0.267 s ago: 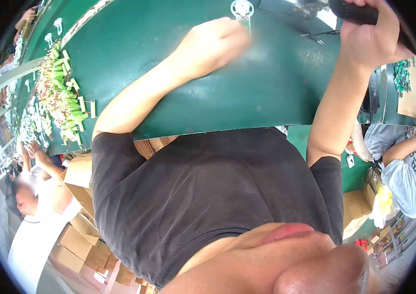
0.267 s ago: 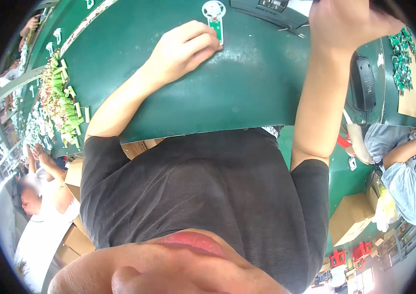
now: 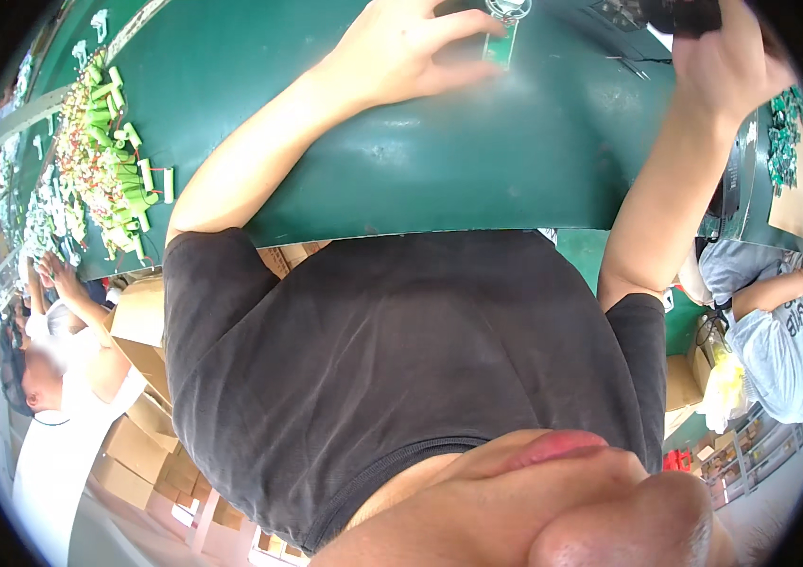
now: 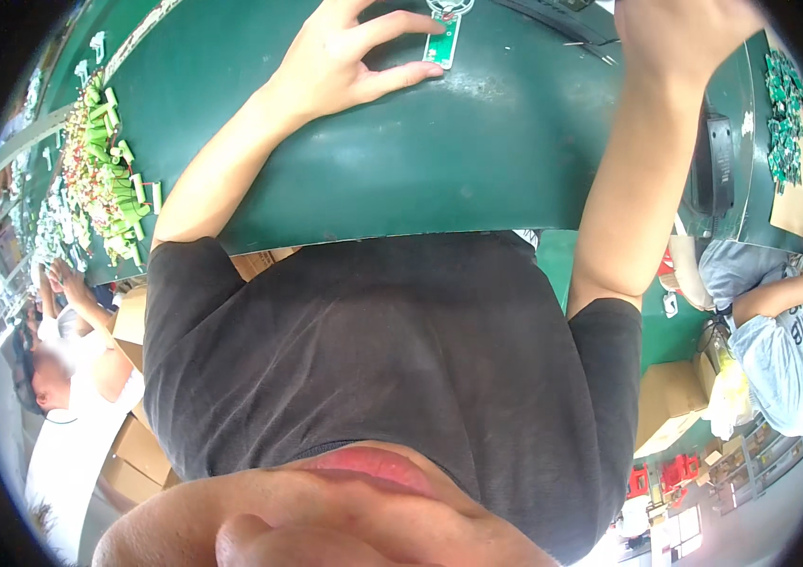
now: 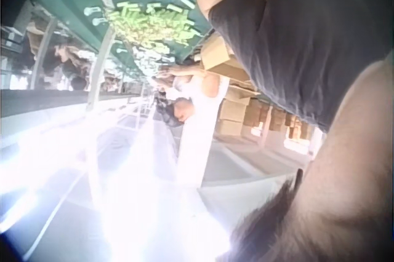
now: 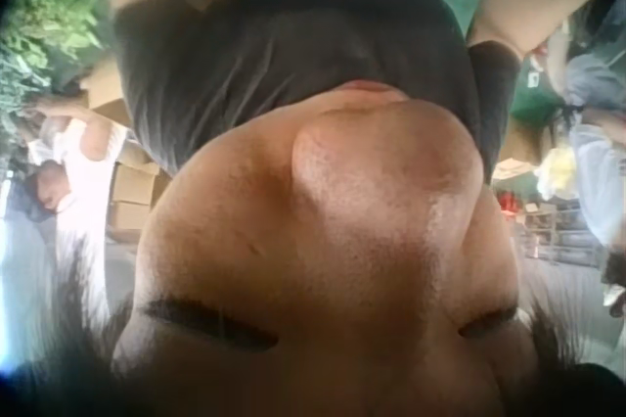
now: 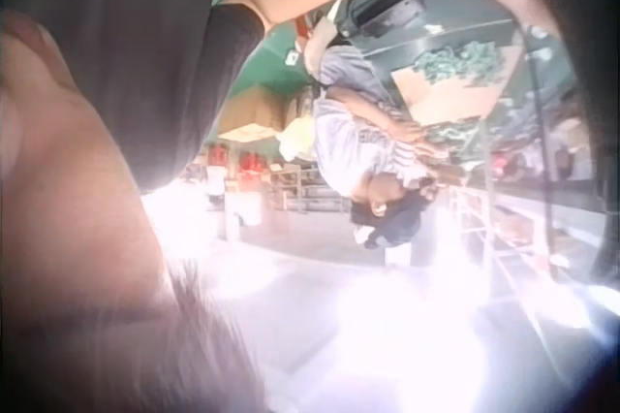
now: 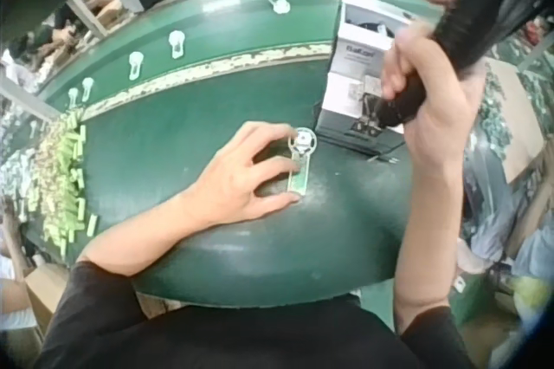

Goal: Assembling small electronic components using an electric screwdriver on a factory assembly line.

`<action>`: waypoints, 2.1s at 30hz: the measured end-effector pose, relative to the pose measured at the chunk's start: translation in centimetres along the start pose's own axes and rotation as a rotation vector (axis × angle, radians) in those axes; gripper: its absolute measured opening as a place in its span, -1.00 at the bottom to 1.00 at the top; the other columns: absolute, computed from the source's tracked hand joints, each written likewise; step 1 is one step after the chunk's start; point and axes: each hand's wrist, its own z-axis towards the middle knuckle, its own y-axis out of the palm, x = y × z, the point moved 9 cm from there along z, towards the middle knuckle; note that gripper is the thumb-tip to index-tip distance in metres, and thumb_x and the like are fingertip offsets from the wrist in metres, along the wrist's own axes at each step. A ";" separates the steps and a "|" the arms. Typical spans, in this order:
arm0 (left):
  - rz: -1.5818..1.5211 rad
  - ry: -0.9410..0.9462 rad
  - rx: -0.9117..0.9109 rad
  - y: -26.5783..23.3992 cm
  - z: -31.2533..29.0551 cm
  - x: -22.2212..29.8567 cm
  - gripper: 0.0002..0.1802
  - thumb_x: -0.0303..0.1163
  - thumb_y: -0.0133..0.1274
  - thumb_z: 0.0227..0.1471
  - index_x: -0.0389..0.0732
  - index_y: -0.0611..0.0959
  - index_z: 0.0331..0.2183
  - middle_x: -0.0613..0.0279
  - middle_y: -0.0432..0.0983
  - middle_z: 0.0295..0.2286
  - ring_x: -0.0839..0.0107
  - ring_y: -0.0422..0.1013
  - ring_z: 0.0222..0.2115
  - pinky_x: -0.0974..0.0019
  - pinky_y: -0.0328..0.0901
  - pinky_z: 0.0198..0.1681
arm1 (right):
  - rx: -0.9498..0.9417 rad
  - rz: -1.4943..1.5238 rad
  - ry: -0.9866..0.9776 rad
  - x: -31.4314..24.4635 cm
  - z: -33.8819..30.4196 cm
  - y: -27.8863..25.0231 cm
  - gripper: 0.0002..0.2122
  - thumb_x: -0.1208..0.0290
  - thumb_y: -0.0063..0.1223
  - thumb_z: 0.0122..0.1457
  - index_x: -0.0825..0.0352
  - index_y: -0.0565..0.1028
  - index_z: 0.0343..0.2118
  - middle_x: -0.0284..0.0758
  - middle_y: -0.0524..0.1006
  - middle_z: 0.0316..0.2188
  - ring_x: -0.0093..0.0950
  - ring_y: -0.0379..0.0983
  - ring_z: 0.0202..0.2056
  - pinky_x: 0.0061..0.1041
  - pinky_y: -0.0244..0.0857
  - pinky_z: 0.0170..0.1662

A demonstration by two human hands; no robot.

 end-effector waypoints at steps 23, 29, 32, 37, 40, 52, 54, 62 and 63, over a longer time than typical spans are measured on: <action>-0.050 -0.024 -0.116 1.7 -1.2 -0.7 -0.74 -0.39 0.33 -0.10 -0.25 0.70 -0.30 -0.27 0.32 0.16 -0.14 0.35 0.15 0.05 0.33 0.19 | -0.098 0.178 0.078 4.1 -4.9 6.0 -0.58 0.73 0.01 0.21 0.38 0.20 0.10 -0.33 0.43 -0.53 -0.53 0.39 -0.56 -0.55 0.33 -0.44; -0.141 -0.024 -0.064 2.0 -1.4 -1.2 -0.75 -0.41 0.34 -0.12 -0.21 0.71 -0.31 -0.26 0.32 0.13 -0.17 0.35 0.09 0.01 0.33 0.15 | -0.123 0.161 0.103 5.3 -4.8 6.1 -0.57 0.73 0.04 0.18 0.42 0.24 0.10 -0.34 0.45 -0.53 -0.59 0.38 -0.56 -0.60 0.31 -0.44; -0.161 -0.028 -0.050 1.9 -1.4 -1.2 -0.76 -0.41 0.34 -0.11 -0.20 0.71 -0.31 -0.26 0.32 0.12 -0.17 0.34 0.09 0.00 0.33 0.14 | -0.153 0.170 0.099 5.2 -4.6 6.6 -0.59 0.72 0.06 0.17 0.43 0.27 0.08 -0.35 0.47 -0.52 -0.62 0.39 -0.57 -0.63 0.30 -0.45; -0.162 -0.026 -0.062 2.1 -1.4 -1.2 -0.77 -0.40 0.34 -0.11 -0.20 0.71 -0.32 -0.26 0.32 0.13 -0.16 0.35 0.08 0.00 0.34 0.13 | -0.128 0.060 0.138 5.3 -4.8 6.4 -0.63 0.70 0.11 0.17 0.44 0.32 0.04 -0.36 0.50 -0.52 -0.63 0.42 -0.56 -0.67 0.28 -0.45; -0.156 -0.018 -0.074 2.1 -1.3 -1.1 -0.77 -0.40 0.34 -0.10 -0.20 0.70 -0.33 -0.26 0.32 0.13 -0.17 0.34 0.10 0.00 0.33 0.14 | -0.104 0.042 0.157 5.5 -5.1 6.2 -0.60 0.70 0.09 0.18 0.46 0.29 0.07 -0.35 0.49 -0.53 -0.62 0.40 -0.58 -0.66 0.27 -0.46; -0.073 -0.107 -0.058 1.7 -1.3 -1.6 -0.71 -0.38 0.39 -0.11 -0.22 0.68 -0.29 -0.27 0.27 0.18 -0.24 0.27 0.18 -0.03 0.28 0.21 | -0.101 0.298 0.223 4.3 -6.2 7.0 -0.55 0.72 -0.01 0.19 0.46 0.19 0.13 -0.35 0.38 -0.61 -0.58 0.31 -0.64 -0.61 0.24 -0.52; -0.116 -0.110 -0.036 1.9 -1.3 -1.9 -0.69 -0.39 0.39 -0.12 -0.23 0.68 -0.28 -0.26 0.27 0.18 -0.24 0.28 0.17 -0.04 0.27 0.22 | -0.129 0.286 0.229 4.3 -6.2 7.1 -0.55 0.73 -0.01 0.18 0.46 0.20 0.12 -0.35 0.38 -0.61 -0.59 0.31 -0.64 -0.62 0.24 -0.52; -0.088 -0.153 -0.078 1.4 -0.9 -1.4 -0.67 -0.39 0.38 -0.10 -0.20 0.69 -0.24 -0.21 0.31 0.15 -0.20 0.30 0.16 -0.03 0.32 0.17 | -0.123 0.286 0.278 5.0 -7.1 7.0 -0.53 0.70 0.05 0.17 0.44 0.17 0.11 -0.36 0.42 -0.59 -0.62 0.32 -0.63 -0.65 0.24 -0.50; -0.079 -0.174 -0.088 1.5 -1.0 -1.5 -0.67 -0.38 0.38 -0.10 -0.19 0.69 -0.23 -0.21 0.31 0.14 -0.19 0.30 0.16 -0.03 0.33 0.16 | -0.120 0.298 0.295 5.1 -7.1 7.1 -0.53 0.69 0.05 0.17 0.44 0.17 0.12 -0.36 0.42 -0.59 -0.62 0.33 -0.62 -0.65 0.24 -0.50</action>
